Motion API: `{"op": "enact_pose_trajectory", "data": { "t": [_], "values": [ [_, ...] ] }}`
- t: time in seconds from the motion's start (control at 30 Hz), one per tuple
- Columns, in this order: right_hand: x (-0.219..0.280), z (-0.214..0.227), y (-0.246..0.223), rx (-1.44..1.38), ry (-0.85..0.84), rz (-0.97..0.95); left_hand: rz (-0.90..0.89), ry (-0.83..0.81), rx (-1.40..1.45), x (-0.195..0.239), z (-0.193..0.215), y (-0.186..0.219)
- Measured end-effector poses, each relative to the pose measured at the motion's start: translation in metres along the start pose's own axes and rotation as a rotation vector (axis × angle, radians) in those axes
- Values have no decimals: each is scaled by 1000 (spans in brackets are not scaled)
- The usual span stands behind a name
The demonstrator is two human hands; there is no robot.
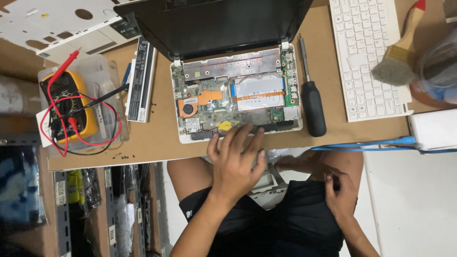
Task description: The person uses a screwdriver to remove screws from a laptop's internal components, including the hard drive and RAM. They disconnect cables and remove the RAM module, then continue unscrewing parts of the motherboard.
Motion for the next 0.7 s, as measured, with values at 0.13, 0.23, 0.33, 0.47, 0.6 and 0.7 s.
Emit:
{"op": "enact_pose_trajectory", "data": {
  "t": [0.13,0.23,0.33,0.47,0.6,0.7],
  "values": [
    [-3,-1,2,15,3,1,-112,-83,-13,-23,-12,13],
    [-3,-3,9,24,22,25,-121,-49,-58,-33,-12,16],
    [-2,-8,23,48,12,6,-120,-68,-76,-31,-16,17],
    [-3,-11,24,71,-42,-53,-115,-133,-99,-30,-14,15],
    [-6,-11,24,45,-8,5,-25,-18,-92,-26,-4,-3],
    [-7,-10,22,49,-28,-32,27,12,-107,-23,-1,-10]
  ]
}}
Point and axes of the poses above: each hand's wrist, its own x-axis away from the middle knuckle, its own z-axis out of the back of the hand, y = z × x, the point moved 7 cm from there along -x, towards the middle knuckle, and after that the axes turned 5 degrees about -y, right-handed, at the moved point
